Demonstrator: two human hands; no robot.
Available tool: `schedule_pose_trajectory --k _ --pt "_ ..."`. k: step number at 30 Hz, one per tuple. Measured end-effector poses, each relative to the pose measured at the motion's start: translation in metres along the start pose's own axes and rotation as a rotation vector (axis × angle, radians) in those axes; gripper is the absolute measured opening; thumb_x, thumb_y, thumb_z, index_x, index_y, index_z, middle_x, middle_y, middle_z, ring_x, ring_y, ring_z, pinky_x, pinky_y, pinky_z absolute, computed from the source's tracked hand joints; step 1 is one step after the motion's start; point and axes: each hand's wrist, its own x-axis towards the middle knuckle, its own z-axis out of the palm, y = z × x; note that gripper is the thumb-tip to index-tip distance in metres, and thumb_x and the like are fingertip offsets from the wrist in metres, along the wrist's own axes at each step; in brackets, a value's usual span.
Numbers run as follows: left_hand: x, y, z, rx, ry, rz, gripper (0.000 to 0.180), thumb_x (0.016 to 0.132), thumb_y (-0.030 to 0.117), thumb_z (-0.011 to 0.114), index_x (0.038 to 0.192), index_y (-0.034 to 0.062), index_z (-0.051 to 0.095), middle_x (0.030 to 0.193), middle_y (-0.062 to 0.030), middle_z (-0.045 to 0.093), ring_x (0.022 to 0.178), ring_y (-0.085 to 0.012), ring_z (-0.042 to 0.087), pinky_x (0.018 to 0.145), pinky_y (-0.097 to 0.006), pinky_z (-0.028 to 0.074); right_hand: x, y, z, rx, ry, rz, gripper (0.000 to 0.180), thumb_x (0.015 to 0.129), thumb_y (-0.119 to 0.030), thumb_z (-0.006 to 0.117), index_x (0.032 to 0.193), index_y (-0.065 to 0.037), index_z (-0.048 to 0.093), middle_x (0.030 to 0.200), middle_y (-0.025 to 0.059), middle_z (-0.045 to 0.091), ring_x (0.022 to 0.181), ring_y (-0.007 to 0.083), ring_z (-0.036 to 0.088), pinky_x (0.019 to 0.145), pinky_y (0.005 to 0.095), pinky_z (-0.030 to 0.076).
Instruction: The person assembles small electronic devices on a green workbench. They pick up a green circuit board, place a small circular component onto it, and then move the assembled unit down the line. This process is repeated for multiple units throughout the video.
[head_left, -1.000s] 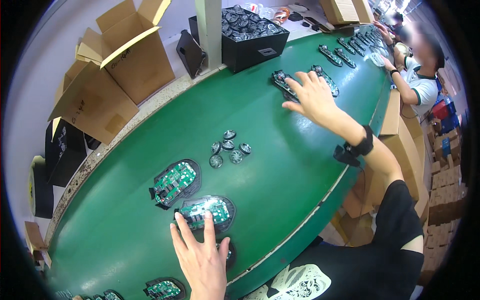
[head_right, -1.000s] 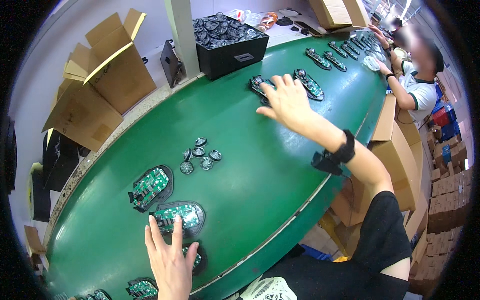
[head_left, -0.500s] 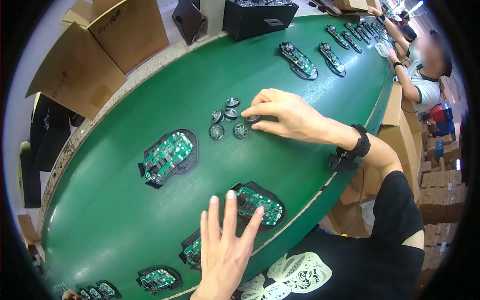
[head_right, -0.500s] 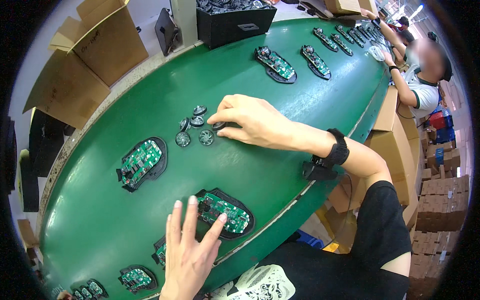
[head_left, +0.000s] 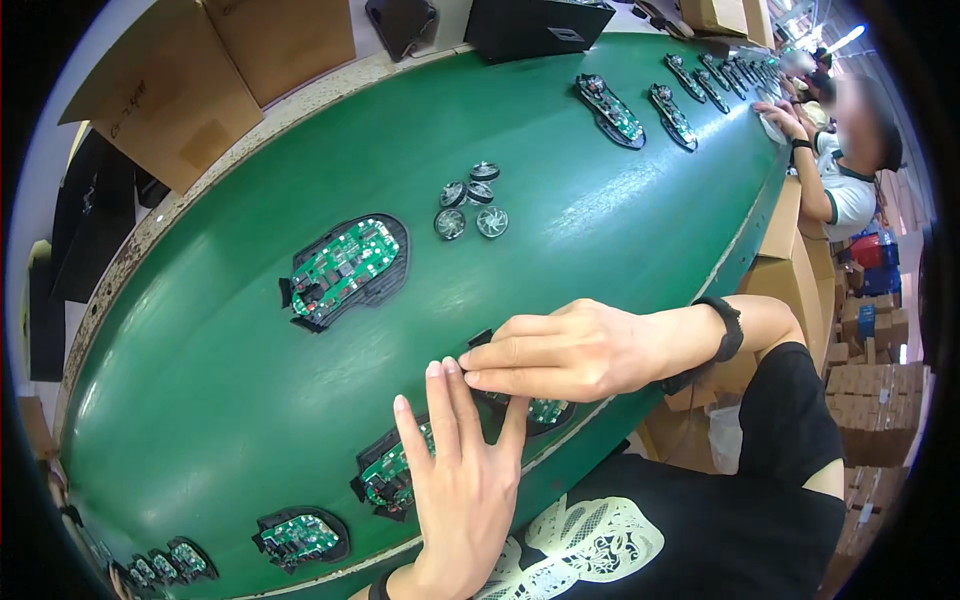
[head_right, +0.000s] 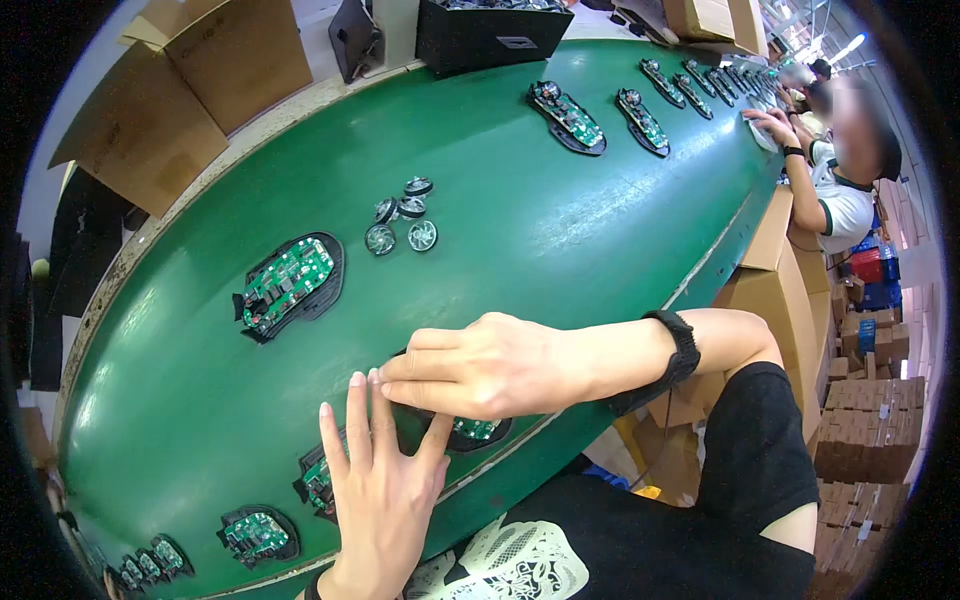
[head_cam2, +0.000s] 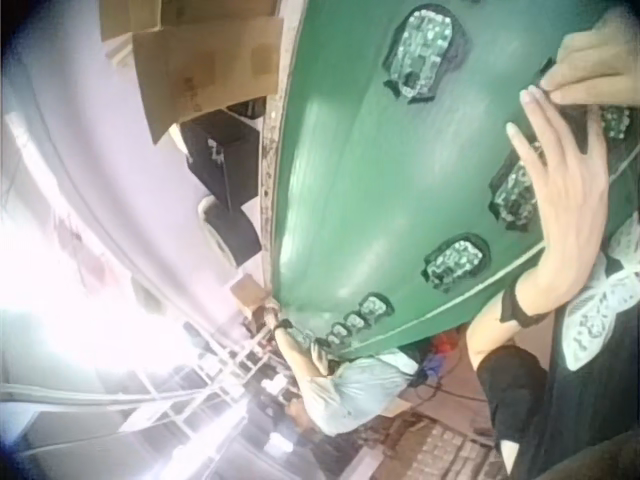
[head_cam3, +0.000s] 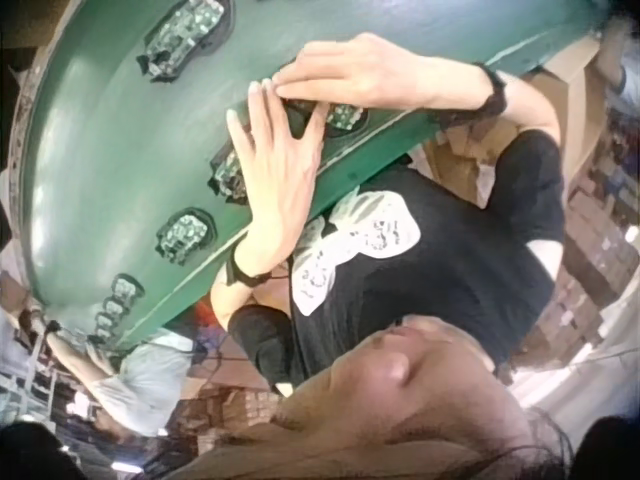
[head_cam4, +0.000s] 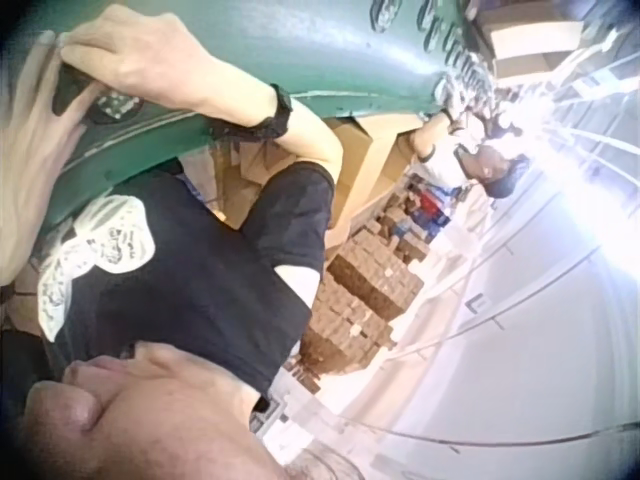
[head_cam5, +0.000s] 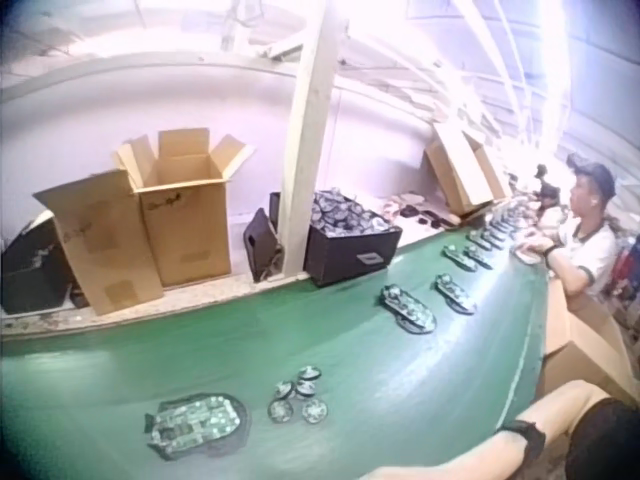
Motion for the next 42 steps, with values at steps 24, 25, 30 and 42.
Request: schedule_pose_trajectory --k 24,25,30,42 --pt "0.005 -0.010 0.013 0.064 0.078 0.078 0.042 0.084 0.011 0.058 0.123 0.0217 0.069 0.131 -0.0321 0.053 0.128 -0.0423 0.048 0.108 -0.066 0.032 0.001 -0.012 0.005 -0.178 -0.074 0.171 0.037 0.074 -0.009 0.069 0.110 0.000 0.065 0.089 0.0053 0.059 0.086 0.0205 0.059 0.050 0.0318 0.051" --pt "0.004 -0.012 0.014 0.057 0.073 0.086 0.042 0.085 0.013 0.057 0.125 0.0212 0.068 0.131 -0.0325 0.053 0.129 -0.0428 0.048 0.107 -0.067 0.031 0.004 -0.009 0.002 -0.128 -0.102 0.188 0.036 0.074 -0.009 0.069 0.108 0.000 0.066 0.089 0.0058 0.060 0.087 0.0209 0.059 0.050 0.0323 0.052" --pt "0.005 -0.018 0.020 0.013 0.086 0.118 0.041 0.086 0.015 0.057 0.125 0.0188 0.067 0.130 -0.0332 0.054 0.131 -0.0441 0.047 0.106 -0.070 0.030 0.026 -0.005 -0.011 -0.105 -0.311 0.209 0.022 0.072 -0.009 0.069 0.091 0.002 0.066 0.084 0.0073 0.062 0.088 0.0225 0.060 0.053 0.0333 0.053" --pt "0.004 -0.022 0.025 0.071 0.133 0.132 0.036 0.087 0.014 0.056 0.120 0.0196 0.068 0.132 -0.0312 0.053 0.135 -0.0421 0.043 0.108 -0.070 0.029 -0.029 -0.028 0.040 -0.637 0.151 0.033 0.042 0.074 -0.012 0.069 0.114 0.000 0.072 0.107 0.0073 0.068 0.075 0.0099 0.055 0.048 0.0207 0.032"
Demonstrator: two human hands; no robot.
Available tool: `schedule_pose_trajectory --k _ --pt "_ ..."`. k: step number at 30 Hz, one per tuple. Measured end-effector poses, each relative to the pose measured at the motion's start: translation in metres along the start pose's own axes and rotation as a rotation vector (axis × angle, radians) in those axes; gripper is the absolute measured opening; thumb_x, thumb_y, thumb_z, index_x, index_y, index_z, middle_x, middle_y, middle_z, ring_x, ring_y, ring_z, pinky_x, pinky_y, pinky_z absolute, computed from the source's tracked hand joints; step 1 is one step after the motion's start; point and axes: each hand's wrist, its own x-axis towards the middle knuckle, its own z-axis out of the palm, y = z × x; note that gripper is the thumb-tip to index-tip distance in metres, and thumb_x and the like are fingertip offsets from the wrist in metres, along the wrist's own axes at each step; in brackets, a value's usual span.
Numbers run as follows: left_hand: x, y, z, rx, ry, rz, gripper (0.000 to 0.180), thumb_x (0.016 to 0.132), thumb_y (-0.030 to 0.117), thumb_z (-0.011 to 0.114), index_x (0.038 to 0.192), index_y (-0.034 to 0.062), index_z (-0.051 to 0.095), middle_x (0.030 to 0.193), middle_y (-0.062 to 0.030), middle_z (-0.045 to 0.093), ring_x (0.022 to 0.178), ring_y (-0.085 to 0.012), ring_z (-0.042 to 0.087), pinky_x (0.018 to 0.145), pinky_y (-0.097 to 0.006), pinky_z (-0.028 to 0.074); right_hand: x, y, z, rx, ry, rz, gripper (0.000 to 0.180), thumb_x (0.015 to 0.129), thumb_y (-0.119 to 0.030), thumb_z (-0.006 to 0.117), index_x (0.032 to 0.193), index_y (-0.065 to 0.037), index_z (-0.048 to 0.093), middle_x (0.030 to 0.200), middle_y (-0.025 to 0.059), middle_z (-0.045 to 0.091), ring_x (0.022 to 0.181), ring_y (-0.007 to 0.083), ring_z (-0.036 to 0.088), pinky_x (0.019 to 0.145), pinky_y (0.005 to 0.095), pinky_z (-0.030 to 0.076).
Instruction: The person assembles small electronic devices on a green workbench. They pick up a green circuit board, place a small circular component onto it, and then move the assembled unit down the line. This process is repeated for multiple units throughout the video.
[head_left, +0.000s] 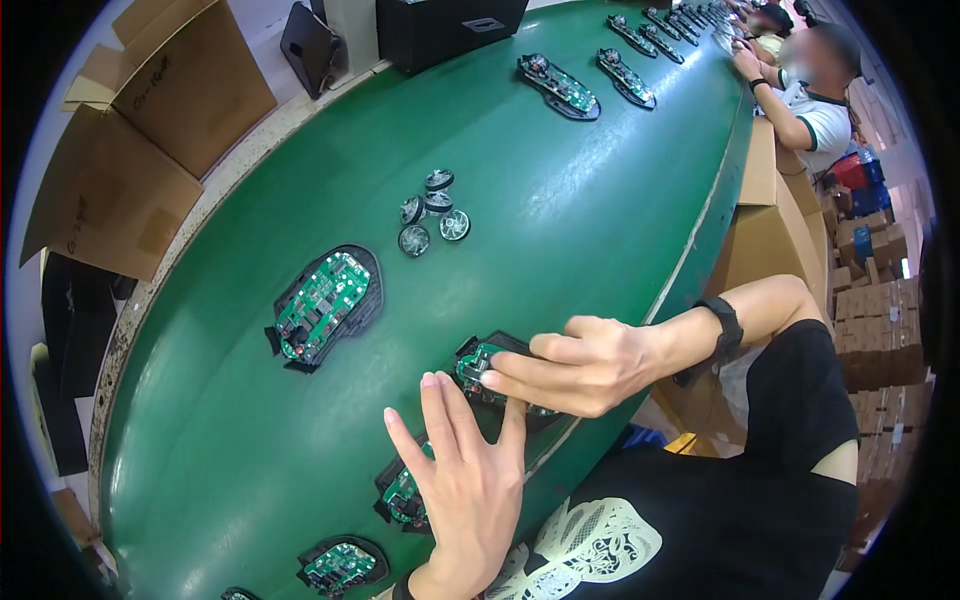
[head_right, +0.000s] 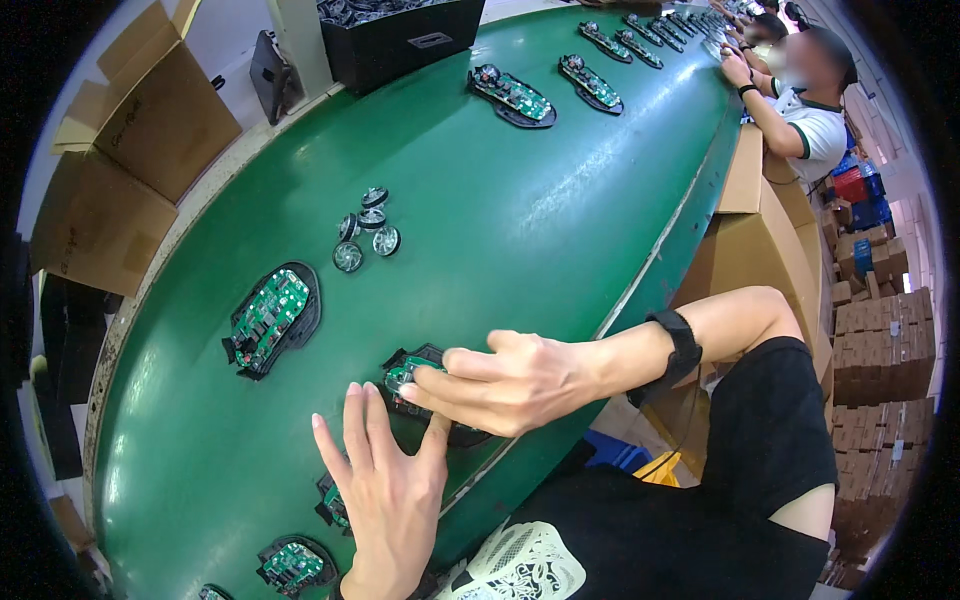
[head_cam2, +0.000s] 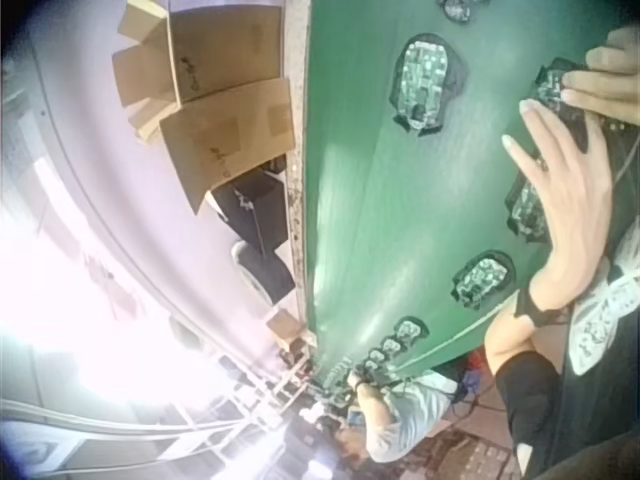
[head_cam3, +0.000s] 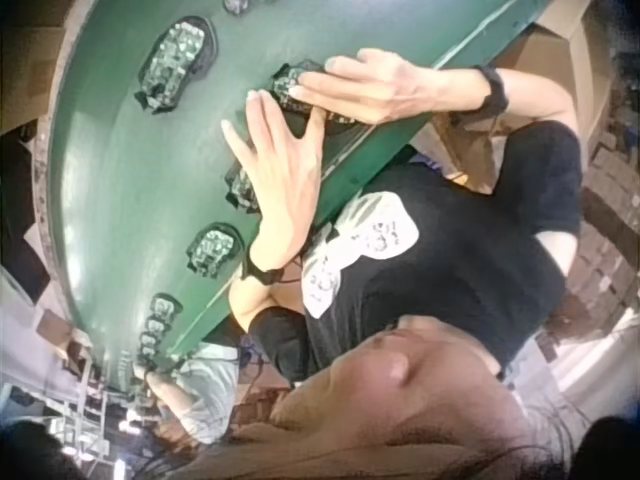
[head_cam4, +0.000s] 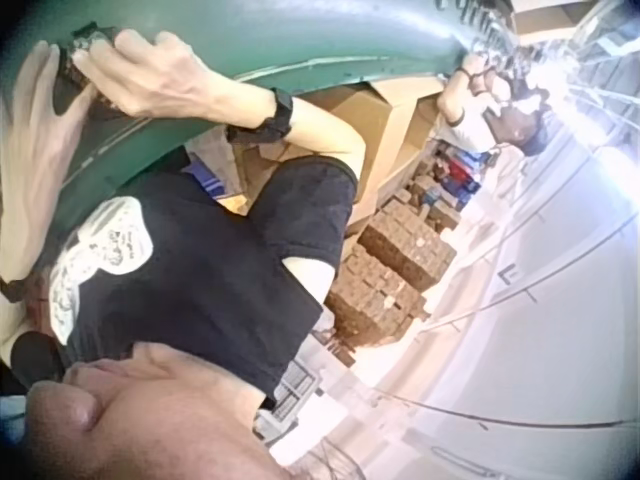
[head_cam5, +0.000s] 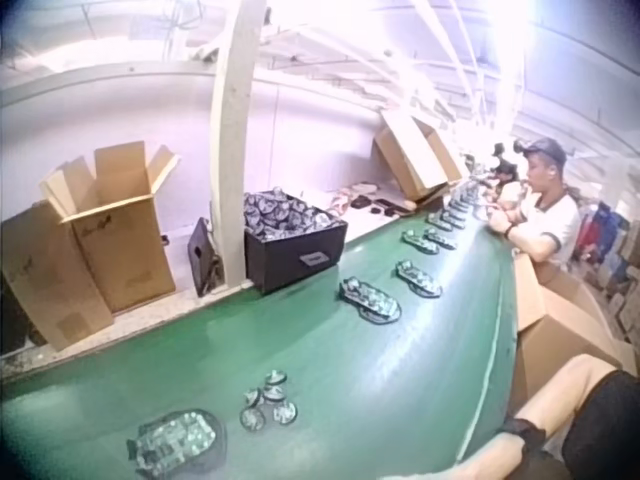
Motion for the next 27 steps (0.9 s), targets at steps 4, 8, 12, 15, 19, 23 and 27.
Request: schedule_pose_trajectory --k 4,8,12,15,19,23,27 --pt "-0.002 -0.001 0.002 -0.021 0.021 -0.011 0.037 0.087 0.014 0.056 0.121 0.0215 0.068 0.137 -0.0282 0.051 0.138 -0.0404 0.040 0.109 -0.067 0.029 0.012 -0.001 0.004 -0.008 -0.034 0.050 0.042 0.075 -0.014 0.068 0.114 -0.002 0.072 0.113 0.0040 0.066 0.083 0.0117 0.053 0.051 0.0227 0.034" --pt "-0.002 -0.006 0.003 -0.042 0.035 0.015 0.039 0.087 0.014 0.056 0.123 0.0228 0.067 0.140 -0.0256 0.051 0.138 -0.0392 0.041 0.110 -0.066 0.030 0.006 -0.001 0.001 -0.022 0.026 -0.002 0.040 0.073 -0.013 0.070 0.111 -0.002 0.073 0.106 0.0036 0.068 0.077 0.0117 0.053 0.049 0.0226 0.034" --pt "-0.003 -0.009 0.005 -0.039 0.038 0.016 0.042 0.088 0.014 0.056 0.127 0.0260 0.065 0.139 -0.0246 0.052 0.132 -0.0375 0.045 0.109 -0.065 0.031 0.002 0.005 -0.002 0.136 0.056 0.081 0.038 0.070 -0.012 0.072 0.107 -0.002 0.075 0.098 0.0026 0.069 0.069 0.0126 0.053 0.047 0.0239 0.038" --pt "-0.007 -0.011 0.002 -0.015 0.018 0.005 0.048 0.087 0.012 0.055 0.130 0.0305 0.063 0.132 -0.0249 0.055 0.122 -0.0352 0.050 0.109 -0.066 0.032 0.001 0.009 -0.004 0.213 0.099 0.245 0.042 0.063 -0.006 0.075 0.105 -0.006 0.076 0.095 0.0016 0.069 0.067 0.0151 0.053 0.047 0.0259 0.043" --pt "-0.018 -0.009 0.003 0.129 -0.012 -0.052 0.056 0.088 0.009 0.053 0.136 0.0361 0.058 0.114 -0.0244 0.058 0.108 -0.0331 0.053 0.109 -0.068 0.034 -0.007 0.005 -0.011 0.292 0.019 0.454 0.042 0.060 0.001 0.075 0.101 -0.008 0.076 0.090 0.0007 0.068 0.069 0.0164 0.054 0.046 0.0265 0.043" --pt "-0.019 -0.009 -0.011 0.107 -0.116 -0.031 0.063 0.088 0.005 0.056 0.145 0.0322 0.048 0.119 -0.0217 0.057 0.109 -0.0348 0.054 0.110 -0.063 0.034 -0.012 -0.007 -0.009 0.387 0.024 0.545 0.030 0.066 -0.001 0.079 0.095 -0.009 0.077 0.087 -0.0004 0.067 0.070 0.0156 0.054 0.046 0.0271 0.042" --pt "-0.020 -0.012 -0.012 0.122 -0.114 -0.025 0.064 0.088 0.004 0.052 0.144 0.0356 0.049 0.114 -0.0203 0.059 0.104 -0.0328 0.056 0.109 -0.066 0.033 -0.012 -0.019 -0.004 0.449 0.041 0.570 0.019 0.071 -0.006 0.083 0.088 -0.009 0.078 0.083 -0.0014 0.066 0.070 0.0145 0.053 0.044 0.0267 0.042"
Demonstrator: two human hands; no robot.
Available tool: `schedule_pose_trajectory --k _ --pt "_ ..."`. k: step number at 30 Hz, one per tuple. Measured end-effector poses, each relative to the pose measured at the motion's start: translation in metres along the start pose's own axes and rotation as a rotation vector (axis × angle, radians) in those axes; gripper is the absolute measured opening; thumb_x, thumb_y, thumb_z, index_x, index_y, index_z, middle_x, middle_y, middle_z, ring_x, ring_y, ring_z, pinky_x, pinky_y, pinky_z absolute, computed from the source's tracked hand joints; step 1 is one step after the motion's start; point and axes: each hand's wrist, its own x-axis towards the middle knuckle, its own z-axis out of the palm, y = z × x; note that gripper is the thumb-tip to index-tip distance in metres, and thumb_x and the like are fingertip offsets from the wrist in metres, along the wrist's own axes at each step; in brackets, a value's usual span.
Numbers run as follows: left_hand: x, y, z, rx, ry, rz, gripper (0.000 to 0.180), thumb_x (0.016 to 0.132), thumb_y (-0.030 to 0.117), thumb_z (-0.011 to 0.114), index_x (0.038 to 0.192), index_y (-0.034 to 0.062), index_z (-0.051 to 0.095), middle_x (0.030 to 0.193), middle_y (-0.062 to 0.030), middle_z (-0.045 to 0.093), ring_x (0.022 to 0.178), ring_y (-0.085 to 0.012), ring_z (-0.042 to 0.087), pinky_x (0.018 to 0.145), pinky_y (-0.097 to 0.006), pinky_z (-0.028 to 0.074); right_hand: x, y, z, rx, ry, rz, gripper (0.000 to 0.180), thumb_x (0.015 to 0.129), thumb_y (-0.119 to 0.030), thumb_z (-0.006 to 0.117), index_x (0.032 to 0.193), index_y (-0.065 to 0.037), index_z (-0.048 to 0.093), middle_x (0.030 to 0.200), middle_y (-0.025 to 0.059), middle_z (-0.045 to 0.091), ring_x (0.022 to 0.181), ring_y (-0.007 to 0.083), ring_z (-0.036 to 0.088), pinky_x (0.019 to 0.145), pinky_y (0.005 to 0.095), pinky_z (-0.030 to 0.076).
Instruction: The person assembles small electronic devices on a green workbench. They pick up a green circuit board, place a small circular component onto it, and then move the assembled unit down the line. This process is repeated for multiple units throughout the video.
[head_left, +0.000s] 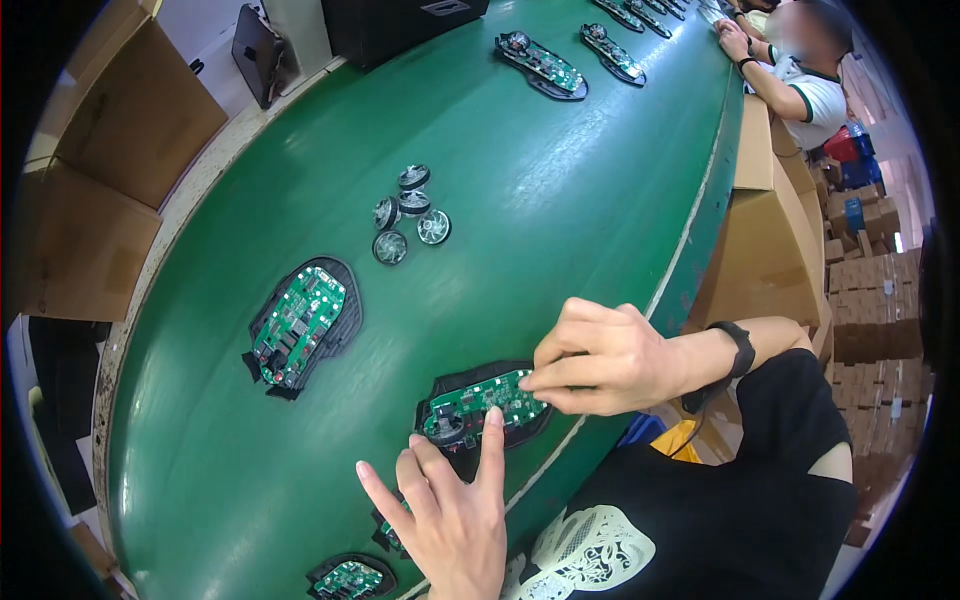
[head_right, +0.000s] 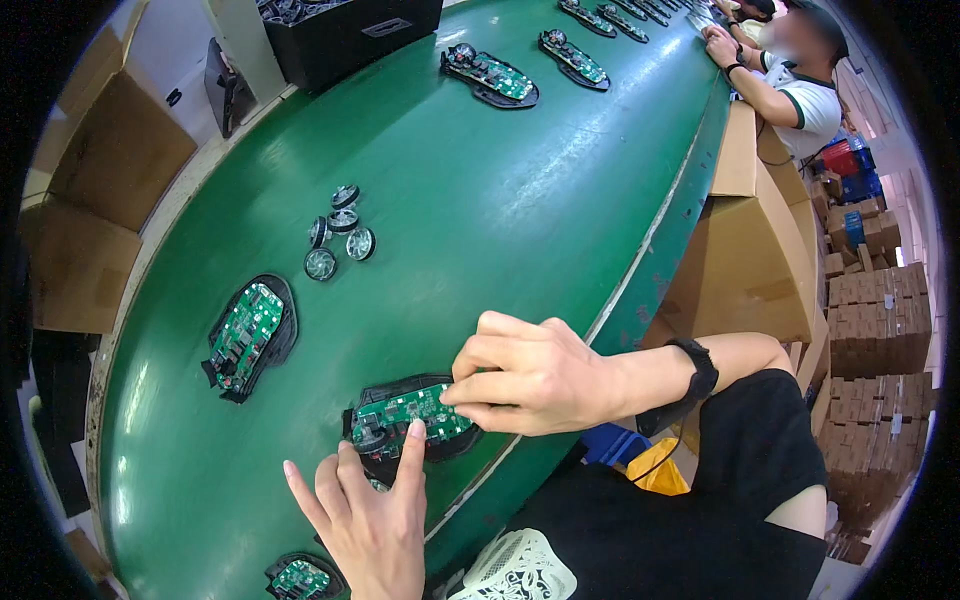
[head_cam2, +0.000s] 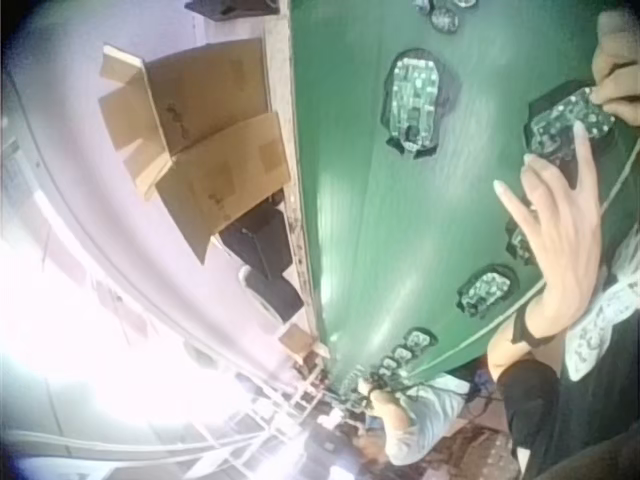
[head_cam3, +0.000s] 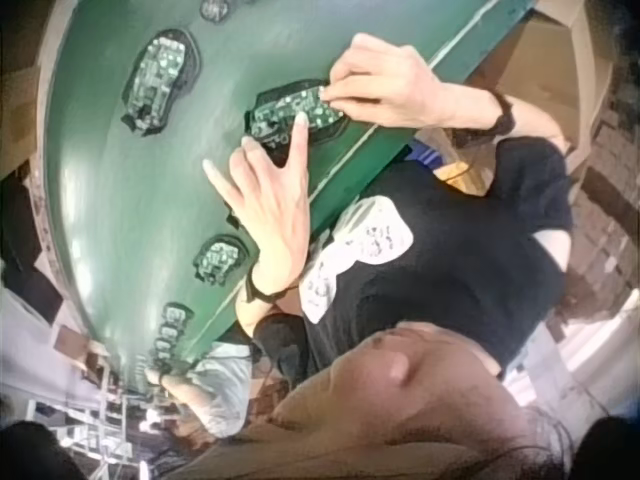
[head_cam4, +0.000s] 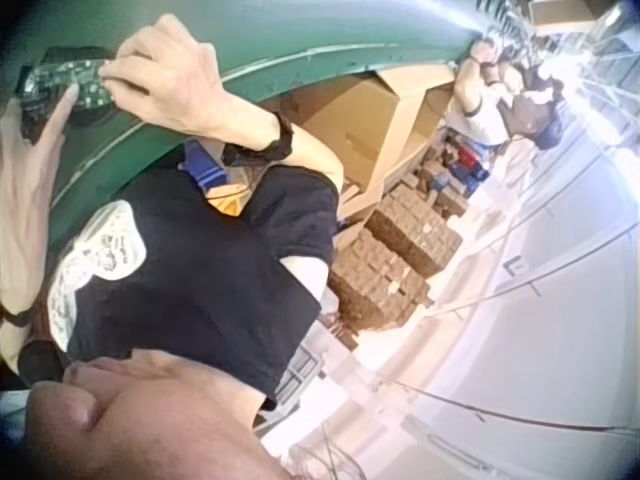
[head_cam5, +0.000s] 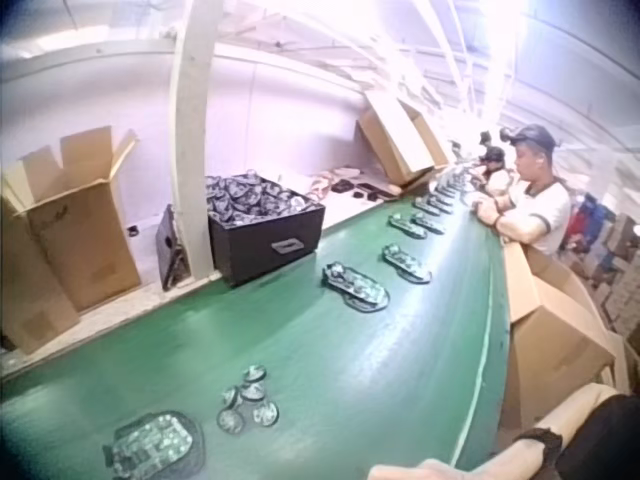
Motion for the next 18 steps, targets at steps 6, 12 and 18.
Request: schedule_pose_trajectory --k 6,12,18 --pt "0.000 -0.001 0.003 -0.023 0.006 0.010 0.064 0.088 0.003 0.050 0.145 0.0344 0.048 0.113 -0.0214 0.058 0.104 -0.0335 0.055 0.109 -0.066 0.034 0.003 -0.006 0.004 -0.043 0.008 -0.033 0.019 0.068 -0.010 0.084 0.086 -0.010 0.076 0.083 -0.0021 0.065 0.068 0.0139 0.053 0.043 0.0253 0.040" --pt "-0.001 -0.002 0.012 0.000 0.017 0.028 0.061 0.088 0.010 0.057 0.144 0.0333 0.050 0.118 -0.0220 0.056 0.111 -0.0344 0.052 0.109 -0.067 0.032 0.002 -0.005 0.014 -0.133 -0.006 -0.161 0.019 0.071 -0.009 0.081 0.088 -0.006 0.072 0.082 0.0001 0.060 0.072 0.0149 0.055 0.040 0.0257 0.040" --pt "-0.004 -0.003 0.027 -0.057 0.090 0.026 0.059 0.088 0.006 0.053 0.142 0.0306 0.055 0.109 -0.0254 0.057 0.106 -0.0356 0.051 0.107 -0.069 0.036 0.009 0.001 0.008 -0.058 -0.136 -0.251 0.021 0.074 -0.005 0.076 0.094 -0.001 0.069 0.085 0.0030 0.056 0.076 0.0165 0.056 0.039 0.0275 0.042"
